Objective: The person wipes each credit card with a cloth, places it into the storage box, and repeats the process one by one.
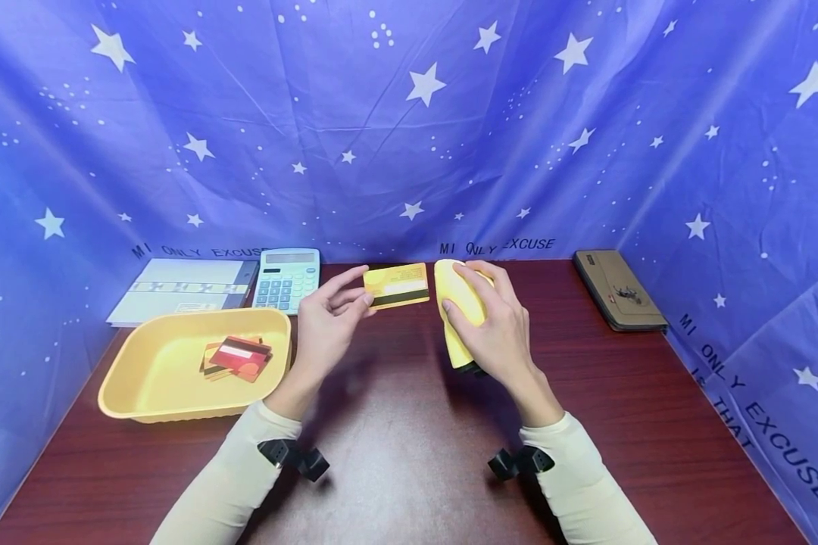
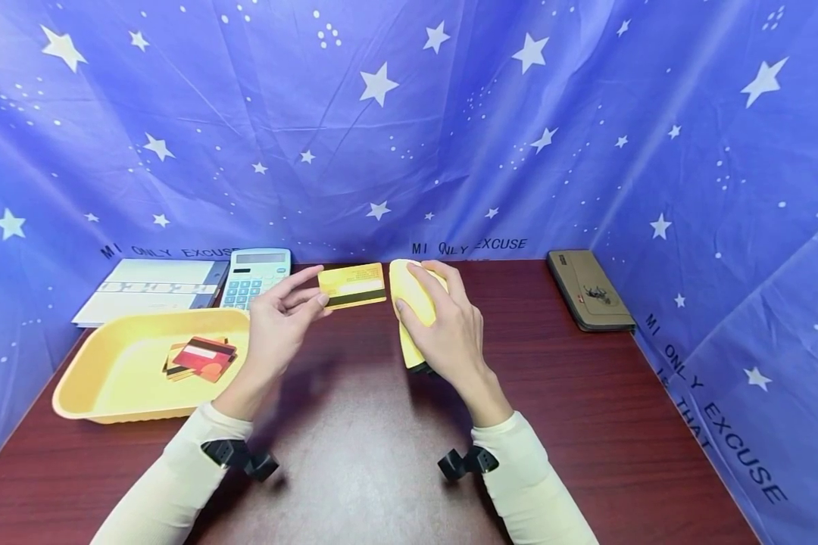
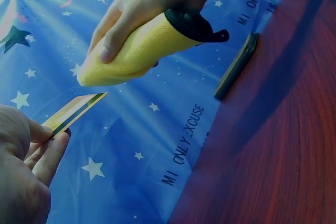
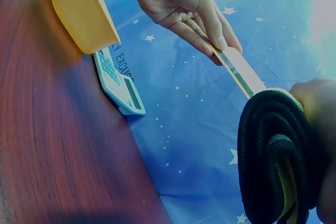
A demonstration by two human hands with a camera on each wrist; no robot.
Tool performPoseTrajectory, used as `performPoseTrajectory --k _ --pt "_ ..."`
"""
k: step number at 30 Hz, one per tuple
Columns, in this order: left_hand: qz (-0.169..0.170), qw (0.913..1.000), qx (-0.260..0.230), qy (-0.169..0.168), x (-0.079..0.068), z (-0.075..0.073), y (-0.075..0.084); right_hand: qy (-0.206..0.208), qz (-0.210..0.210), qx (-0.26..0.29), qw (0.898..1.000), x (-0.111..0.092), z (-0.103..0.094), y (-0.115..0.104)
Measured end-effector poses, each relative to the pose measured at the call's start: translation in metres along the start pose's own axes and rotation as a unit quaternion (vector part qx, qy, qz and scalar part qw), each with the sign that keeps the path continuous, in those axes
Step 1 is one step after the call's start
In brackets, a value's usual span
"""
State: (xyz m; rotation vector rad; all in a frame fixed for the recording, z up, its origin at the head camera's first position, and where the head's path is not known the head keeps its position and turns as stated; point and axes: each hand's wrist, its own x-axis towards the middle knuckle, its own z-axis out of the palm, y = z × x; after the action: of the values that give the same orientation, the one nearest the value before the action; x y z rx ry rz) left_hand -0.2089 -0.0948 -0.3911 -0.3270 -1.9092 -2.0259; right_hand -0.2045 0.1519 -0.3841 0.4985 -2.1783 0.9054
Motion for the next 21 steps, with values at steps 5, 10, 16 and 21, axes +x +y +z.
performPoseTrajectory --k 5,10,16,21 --pt "-0.01 0.9999 -0.002 -0.007 -0.002 0.003 -0.001 0.003 -0.005 0.006 1.0 -0.002 0.003 -0.003" --pt "-0.015 0.9997 -0.011 -0.016 -0.003 0.006 -0.001 -0.002 -0.01 0.005 1.0 -0.003 0.007 -0.005" --pt "-0.02 0.999 -0.031 -0.026 -0.004 0.008 -0.002 -0.003 -0.02 -0.002 1.0 -0.004 0.009 -0.006" --pt "-0.03 0.9984 -0.038 -0.027 -0.005 0.009 -0.002 -0.008 -0.024 0.002 1.0 -0.005 0.011 -0.008"
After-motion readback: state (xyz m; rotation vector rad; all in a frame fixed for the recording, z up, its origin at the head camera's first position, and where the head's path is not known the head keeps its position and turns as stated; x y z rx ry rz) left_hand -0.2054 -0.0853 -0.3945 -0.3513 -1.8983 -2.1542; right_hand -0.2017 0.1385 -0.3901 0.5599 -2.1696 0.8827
